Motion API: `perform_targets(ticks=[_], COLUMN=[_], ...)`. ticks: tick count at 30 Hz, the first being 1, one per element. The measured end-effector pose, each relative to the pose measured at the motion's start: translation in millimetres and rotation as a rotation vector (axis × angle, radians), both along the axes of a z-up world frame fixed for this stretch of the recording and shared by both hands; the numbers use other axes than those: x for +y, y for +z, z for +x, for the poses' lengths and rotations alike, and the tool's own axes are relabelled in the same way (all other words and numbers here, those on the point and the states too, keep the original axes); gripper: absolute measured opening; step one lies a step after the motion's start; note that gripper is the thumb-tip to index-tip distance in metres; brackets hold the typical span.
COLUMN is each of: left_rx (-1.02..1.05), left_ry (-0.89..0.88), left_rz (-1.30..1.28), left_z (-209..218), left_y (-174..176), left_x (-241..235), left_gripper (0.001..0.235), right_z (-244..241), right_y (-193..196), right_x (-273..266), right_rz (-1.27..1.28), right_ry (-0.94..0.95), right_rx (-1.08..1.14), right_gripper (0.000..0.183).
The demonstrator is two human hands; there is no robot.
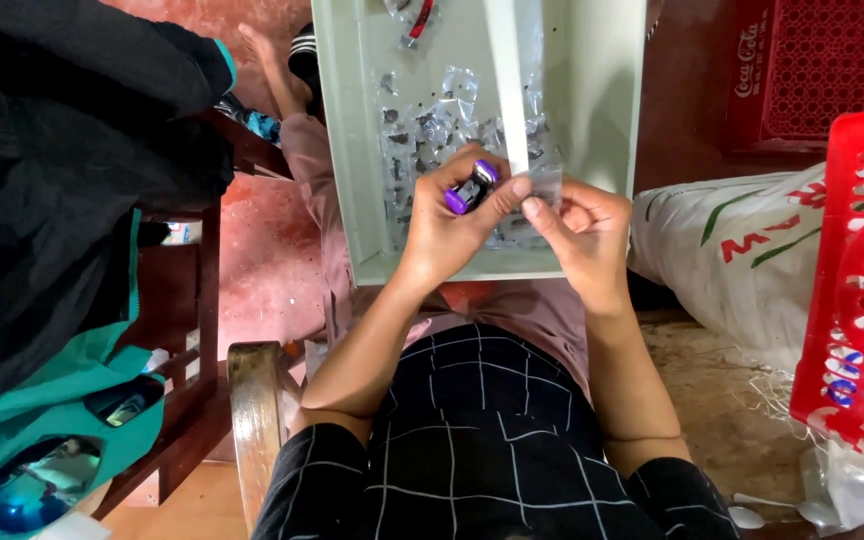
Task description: Assembling small electronic components by connecting purple connectors to white strips in a workshop setting.
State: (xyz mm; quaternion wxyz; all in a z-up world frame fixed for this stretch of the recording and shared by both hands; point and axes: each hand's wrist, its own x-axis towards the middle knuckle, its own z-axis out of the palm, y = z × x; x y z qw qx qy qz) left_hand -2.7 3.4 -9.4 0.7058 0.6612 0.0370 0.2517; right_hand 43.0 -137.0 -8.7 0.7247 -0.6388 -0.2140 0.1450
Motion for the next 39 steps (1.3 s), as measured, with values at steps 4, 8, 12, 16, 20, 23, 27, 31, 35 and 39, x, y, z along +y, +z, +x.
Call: perform_targets(ticks=[4,8,12,16,20,23,27,31,35,39], left_rx=[0.186,0.242,0.108,0.088,0.086,0.08,0.069,0.059,0.052,0.048], left_ry=[-0.111,-0.159,-0.146,-0.158,-0.199,-0.217,-0.224,-0.215,-0.218,-0.196], left_rz=[0.048,0.133,0.205,0.281,0.283,0.285,0.306,0.319,0.308,0.335], left_z=[-11.8,-12.9,-11.3,-8.8,-7.6,-5.9,-5.1,-4.7,-4.6,-3.5], left_y=[6.2,11.7,13.4,31.5,27.7,24.2,27.3,29.7,29.2,23.5], left_x=[11.1,25.7,28.0,22.0,19.7,19.7,19.7,19.7,20.7,20.2], left_gripper=[0.054,0.058,0.043,0.048,0.047,0.044,0.042,0.038,0.037,0.035], right_z=[3.0,12.5,14.2,16.5,12.2,10.1,11.1,11.4,8.5,13.6], right_y=[4.0,-11.0,-12.5,-31.0,-16.2,-10.9,-10.4,-13.9,-7.5,-7.5], right_x=[-1.4,-12.6,-14.8,-21.8,-14.9,-11.5,-10.6,-10.8,-6.9,-6.6], right_rz=[-0.004,-0.011,-0.014,0.009,0.04,0.062,0.058,0.048,0.076,0.069], right_ry=[-0.037,-0.065,-0.064,-0.062,-0.043,-0.017,0.006,0.013,0.037,0.06], right_rx=[-0.033,-0.081,-0.139,-0.2,-0.212,-0.223,-0.262,-0.264,-0.215,-0.316], right_gripper=[0.005,0.005,0.006,0.006,0.006,0.008,0.007,0.007,0.011,0.048])
